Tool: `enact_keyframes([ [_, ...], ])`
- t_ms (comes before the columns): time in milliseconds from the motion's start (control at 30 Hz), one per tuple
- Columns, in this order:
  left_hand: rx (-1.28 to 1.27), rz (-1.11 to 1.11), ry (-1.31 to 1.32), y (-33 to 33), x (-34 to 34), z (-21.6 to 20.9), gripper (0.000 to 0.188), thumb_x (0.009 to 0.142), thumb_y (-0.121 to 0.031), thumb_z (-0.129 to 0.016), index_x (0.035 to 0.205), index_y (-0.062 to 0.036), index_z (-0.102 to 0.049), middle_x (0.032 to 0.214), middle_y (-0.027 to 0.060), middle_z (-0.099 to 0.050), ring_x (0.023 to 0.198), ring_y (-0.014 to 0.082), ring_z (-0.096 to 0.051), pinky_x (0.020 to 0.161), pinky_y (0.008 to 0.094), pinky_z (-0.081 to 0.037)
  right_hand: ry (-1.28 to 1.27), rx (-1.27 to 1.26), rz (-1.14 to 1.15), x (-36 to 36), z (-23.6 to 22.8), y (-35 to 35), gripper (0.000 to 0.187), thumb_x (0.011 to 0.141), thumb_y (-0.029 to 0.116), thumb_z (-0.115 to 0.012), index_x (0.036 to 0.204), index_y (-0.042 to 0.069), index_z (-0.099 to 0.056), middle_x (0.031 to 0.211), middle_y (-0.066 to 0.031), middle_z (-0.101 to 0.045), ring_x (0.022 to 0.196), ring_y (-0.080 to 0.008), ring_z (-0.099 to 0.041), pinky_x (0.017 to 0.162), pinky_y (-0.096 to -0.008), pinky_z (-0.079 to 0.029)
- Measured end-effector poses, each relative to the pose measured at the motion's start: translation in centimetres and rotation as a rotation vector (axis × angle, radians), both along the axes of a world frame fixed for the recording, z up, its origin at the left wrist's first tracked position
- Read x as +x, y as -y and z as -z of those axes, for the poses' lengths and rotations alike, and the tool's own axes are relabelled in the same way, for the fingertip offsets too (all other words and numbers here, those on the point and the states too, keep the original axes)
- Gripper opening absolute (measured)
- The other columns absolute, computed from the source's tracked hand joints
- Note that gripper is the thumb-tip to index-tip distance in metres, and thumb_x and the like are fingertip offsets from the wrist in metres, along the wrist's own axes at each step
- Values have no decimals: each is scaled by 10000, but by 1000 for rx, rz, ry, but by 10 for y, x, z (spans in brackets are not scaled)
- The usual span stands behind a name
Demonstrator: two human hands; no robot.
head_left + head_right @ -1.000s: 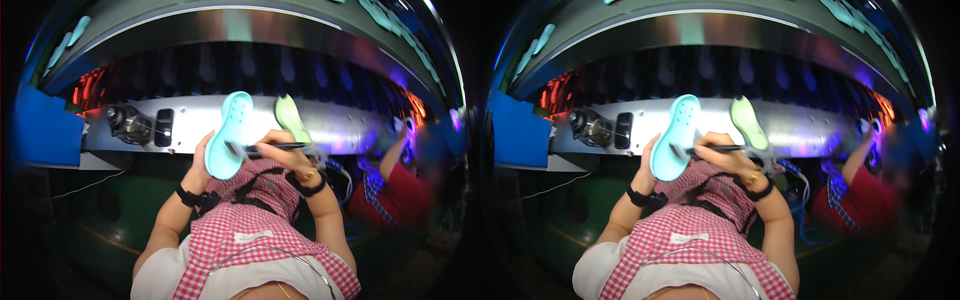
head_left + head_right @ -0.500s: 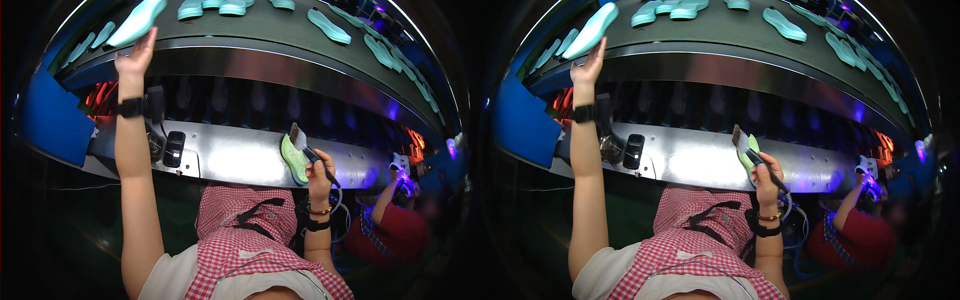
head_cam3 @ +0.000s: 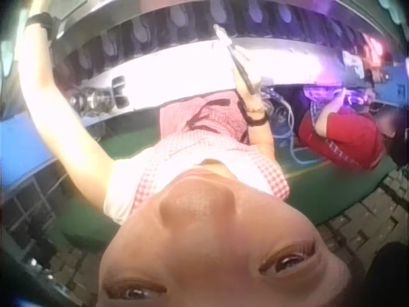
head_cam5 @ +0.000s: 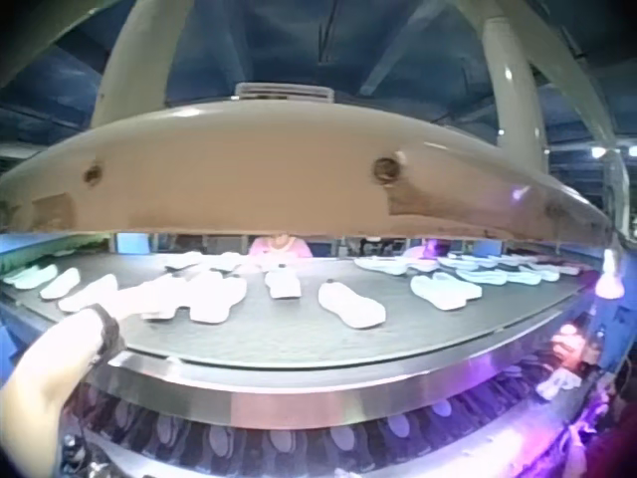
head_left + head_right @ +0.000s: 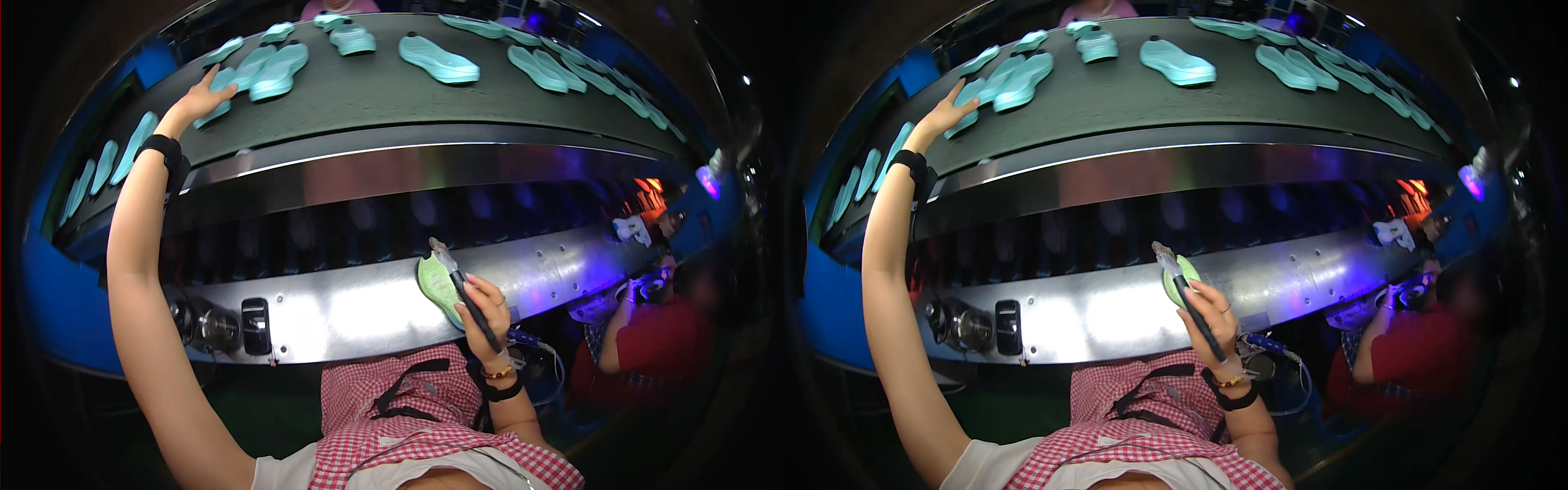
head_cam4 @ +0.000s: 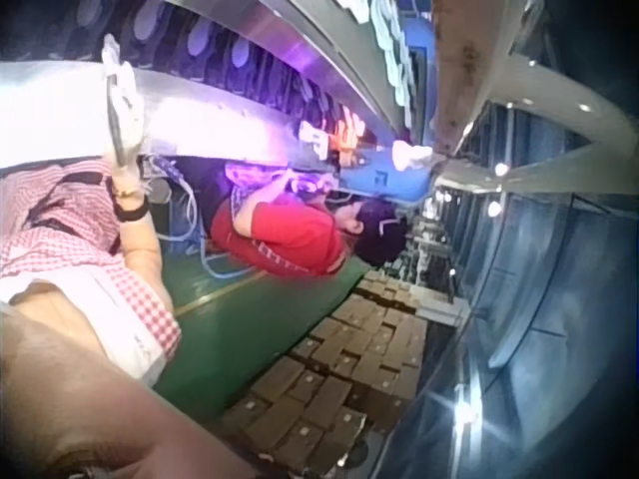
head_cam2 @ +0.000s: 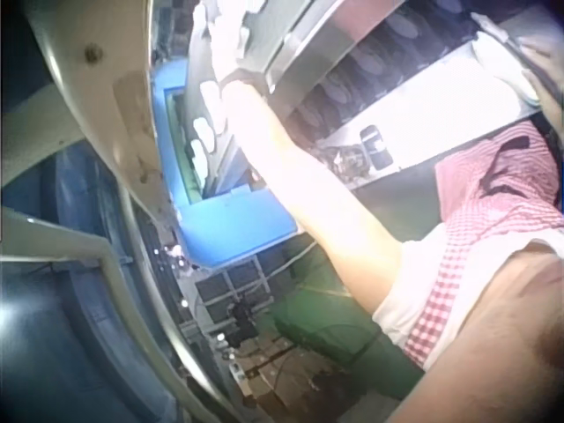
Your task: Apply adhesive to shoe soles using a specialized brush tool.
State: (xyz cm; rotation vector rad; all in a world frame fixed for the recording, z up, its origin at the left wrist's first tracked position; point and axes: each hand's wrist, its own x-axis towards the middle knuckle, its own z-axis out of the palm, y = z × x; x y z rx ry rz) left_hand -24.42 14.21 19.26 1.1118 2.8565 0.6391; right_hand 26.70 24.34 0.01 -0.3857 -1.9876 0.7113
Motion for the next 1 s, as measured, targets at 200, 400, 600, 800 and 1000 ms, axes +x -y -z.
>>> enact_keyframes([
  [200,-159,-50,-4,-35,-13,13,1025,590,-754,-511,1362,-135,-242,1393,248,-138,1294,366,-158,1038,430,-168,-54,179,76,4,1,-10,316,663,-83,-652,969,-47,-581,1047,-196,-566,922,-291,-589,784,-307,-482],
  [400,-157,157,-107,-70,28,9,833,674,-616,-556,1304,-109,-358,1328,253,-287,1216,385,-308,1001,412,-254,-30,15,139,19,22,-22,309,673,-71,-639,975,-45,-578,1050,-188,-572,934,-283,-583,814,-312,-462],
  [600,-92,103,-24,-110,8,4,684,646,-402,-679,1167,1,-492,1166,229,-494,1084,331,-477,920,362,-361,-64,-65,200,31,31,-36,297,681,-76,-625,972,-50,-573,1049,-193,-570,948,-278,-578,824,-314,-457],
  [800,-114,-35,-171,-149,-8,9,682,597,-388,-713,1061,77,-531,1082,241,-545,1025,331,-524,863,348,-401,-95,-190,278,47,45,-50,288,680,-67,-630,965,-49,-592,1028,-171,-587,918,-257,-591,807,-296,-465],
  [1000,-61,114,-245,-172,-2,15,599,583,-365,-726,938,93,-576,934,238,-594,897,324,-576,773,339,-432,-122,-292,302,56,60,-56,275,695,-58,-625,967,-45,-593,1025,-163,-591,939,-244,-584,819,-292,-459],
])
